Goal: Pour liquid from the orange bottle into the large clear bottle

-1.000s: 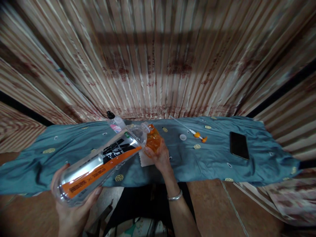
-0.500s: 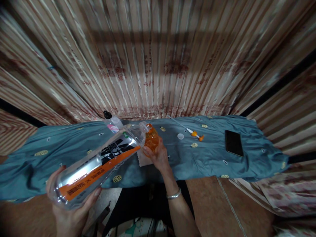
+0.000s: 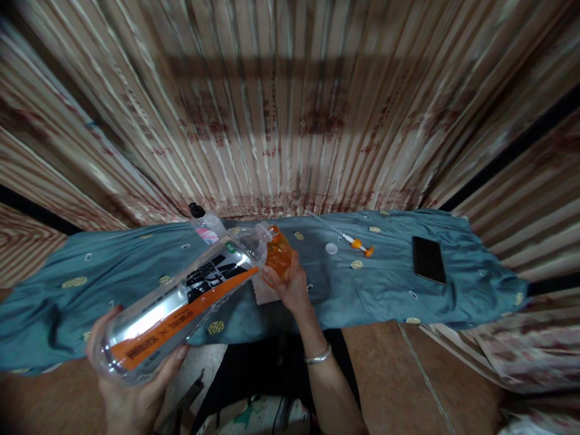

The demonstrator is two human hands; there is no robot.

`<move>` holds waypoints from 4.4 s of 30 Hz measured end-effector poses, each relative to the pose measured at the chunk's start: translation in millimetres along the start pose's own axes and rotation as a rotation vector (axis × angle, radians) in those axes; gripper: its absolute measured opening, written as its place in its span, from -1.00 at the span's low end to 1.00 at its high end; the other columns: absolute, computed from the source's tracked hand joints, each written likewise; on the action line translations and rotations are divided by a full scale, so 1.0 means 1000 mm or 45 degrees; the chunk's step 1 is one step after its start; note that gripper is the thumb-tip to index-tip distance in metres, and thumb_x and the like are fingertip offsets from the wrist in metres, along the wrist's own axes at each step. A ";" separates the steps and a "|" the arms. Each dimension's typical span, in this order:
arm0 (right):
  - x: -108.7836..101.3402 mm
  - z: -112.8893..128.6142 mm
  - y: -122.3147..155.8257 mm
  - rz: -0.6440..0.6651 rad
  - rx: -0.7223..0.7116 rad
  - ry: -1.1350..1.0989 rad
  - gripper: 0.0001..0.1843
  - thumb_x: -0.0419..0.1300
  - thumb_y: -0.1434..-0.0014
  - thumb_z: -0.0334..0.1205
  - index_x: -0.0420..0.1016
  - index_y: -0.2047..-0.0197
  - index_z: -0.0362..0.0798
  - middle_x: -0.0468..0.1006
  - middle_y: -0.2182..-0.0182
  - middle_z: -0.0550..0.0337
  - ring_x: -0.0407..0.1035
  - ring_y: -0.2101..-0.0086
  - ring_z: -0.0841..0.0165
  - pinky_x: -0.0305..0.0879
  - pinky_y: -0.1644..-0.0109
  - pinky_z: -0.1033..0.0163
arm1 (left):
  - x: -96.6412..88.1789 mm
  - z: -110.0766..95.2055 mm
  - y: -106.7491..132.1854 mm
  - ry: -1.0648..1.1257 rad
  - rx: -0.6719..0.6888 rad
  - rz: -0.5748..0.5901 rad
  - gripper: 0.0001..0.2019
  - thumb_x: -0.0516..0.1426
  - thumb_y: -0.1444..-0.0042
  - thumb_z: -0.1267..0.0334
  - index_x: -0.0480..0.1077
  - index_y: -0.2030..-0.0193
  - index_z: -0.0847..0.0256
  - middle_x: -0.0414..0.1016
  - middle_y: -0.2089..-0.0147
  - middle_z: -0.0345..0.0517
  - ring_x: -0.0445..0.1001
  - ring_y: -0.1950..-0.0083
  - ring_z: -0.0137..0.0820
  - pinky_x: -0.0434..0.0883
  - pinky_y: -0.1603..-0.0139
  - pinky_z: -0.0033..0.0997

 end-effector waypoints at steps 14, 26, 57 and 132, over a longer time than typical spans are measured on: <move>0.007 -0.002 0.008 -0.117 -0.020 0.072 -0.30 0.54 -0.37 0.36 0.56 -0.31 0.08 0.91 0.01 -0.06 0.87 0.05 -0.11 0.86 -0.01 -0.12 | -0.001 0.003 -0.001 -0.023 -0.029 0.003 -0.01 0.65 -0.02 -0.25 0.42 -0.47 0.07 0.55 -0.35 0.12 0.58 -0.35 0.11 0.04 -0.92 0.50; 0.005 -0.003 0.012 -0.102 -0.029 0.070 -0.33 0.52 -0.41 0.30 0.55 -0.34 0.08 0.91 -0.04 -0.11 0.87 0.00 -0.14 0.87 -0.05 -0.14 | -0.018 0.022 0.001 -0.106 0.055 0.192 0.09 0.68 -0.02 -0.06 0.35 -0.63 0.02 0.51 -0.46 0.10 0.64 -0.32 0.04 0.60 -0.61 0.25; 0.005 -0.002 0.011 -0.110 -0.005 0.053 -0.33 0.49 -0.40 0.34 0.52 -0.33 0.11 0.90 -0.05 -0.09 0.86 -0.03 -0.13 0.84 -0.08 -0.13 | -0.018 0.027 -0.007 -0.088 0.112 0.162 0.14 0.72 0.17 -0.09 0.38 -0.52 0.02 0.57 -0.31 0.01 0.63 -0.25 0.06 0.58 -0.60 0.32; 0.005 -0.013 0.010 -0.151 -0.031 0.067 -0.30 0.53 -0.36 0.25 0.50 -0.37 0.09 0.88 -0.07 -0.07 0.84 -0.01 -0.07 0.83 -0.07 -0.11 | 0.006 -0.011 -0.010 -0.045 0.202 -0.036 0.16 0.70 0.26 -0.18 0.48 -0.53 -0.07 0.67 -0.28 -0.06 0.73 -0.09 -0.02 0.81 -0.13 0.12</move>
Point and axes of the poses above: each hand's wrist, its own y-axis away from the middle knuckle, its own x-axis out of the palm, z = x × y, the point moved 2 cm from there along -y, towards the middle knuckle
